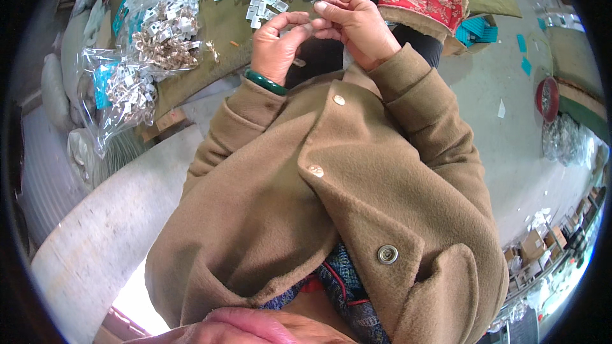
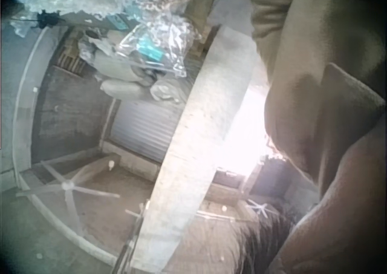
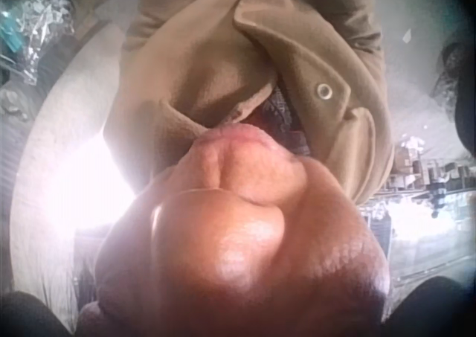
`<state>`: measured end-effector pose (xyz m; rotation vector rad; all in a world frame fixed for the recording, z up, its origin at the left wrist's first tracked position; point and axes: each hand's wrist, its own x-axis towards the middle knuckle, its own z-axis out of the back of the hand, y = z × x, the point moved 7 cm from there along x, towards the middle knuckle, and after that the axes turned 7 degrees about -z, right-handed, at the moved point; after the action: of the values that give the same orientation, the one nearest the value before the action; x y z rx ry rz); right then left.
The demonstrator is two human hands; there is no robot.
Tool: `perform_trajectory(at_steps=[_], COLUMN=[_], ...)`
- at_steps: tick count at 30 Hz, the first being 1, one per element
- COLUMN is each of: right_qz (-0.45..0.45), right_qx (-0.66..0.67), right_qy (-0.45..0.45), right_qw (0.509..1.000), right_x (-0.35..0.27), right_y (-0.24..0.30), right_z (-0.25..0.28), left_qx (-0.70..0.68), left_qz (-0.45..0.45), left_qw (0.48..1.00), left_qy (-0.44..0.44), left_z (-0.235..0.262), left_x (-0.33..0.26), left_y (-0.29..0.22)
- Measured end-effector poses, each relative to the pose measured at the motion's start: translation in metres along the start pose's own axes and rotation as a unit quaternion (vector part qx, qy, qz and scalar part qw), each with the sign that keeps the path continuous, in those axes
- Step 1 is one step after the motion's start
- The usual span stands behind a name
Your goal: The person repeatedly picks small white rectangular components and metallic rings from a table, joins them by hand, and places the assembled units into a blue tray. They occasionally use a red light to illuminate the components during assembly.
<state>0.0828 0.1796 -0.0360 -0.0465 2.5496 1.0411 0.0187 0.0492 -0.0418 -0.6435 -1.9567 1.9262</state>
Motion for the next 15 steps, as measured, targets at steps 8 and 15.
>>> perform_trajectory(at_steps=[8,15], right_qz=[0.021,0.074], right_qx=[-0.118,-0.305], right_qy=[-0.005,-0.029], right_qw=[0.993,0.949], right_x=[0.007,0.009], right_y=[-0.006,-0.009], right_z=[-0.001,-0.022], left_qx=[0.356,0.36], left_qz=[-0.147,-0.139], left_qw=[0.916,0.916], left_qy=[-0.111,-0.115], left_z=[0.089,0.093], left_x=[0.018,0.027], left_y=[-0.011,0.0])
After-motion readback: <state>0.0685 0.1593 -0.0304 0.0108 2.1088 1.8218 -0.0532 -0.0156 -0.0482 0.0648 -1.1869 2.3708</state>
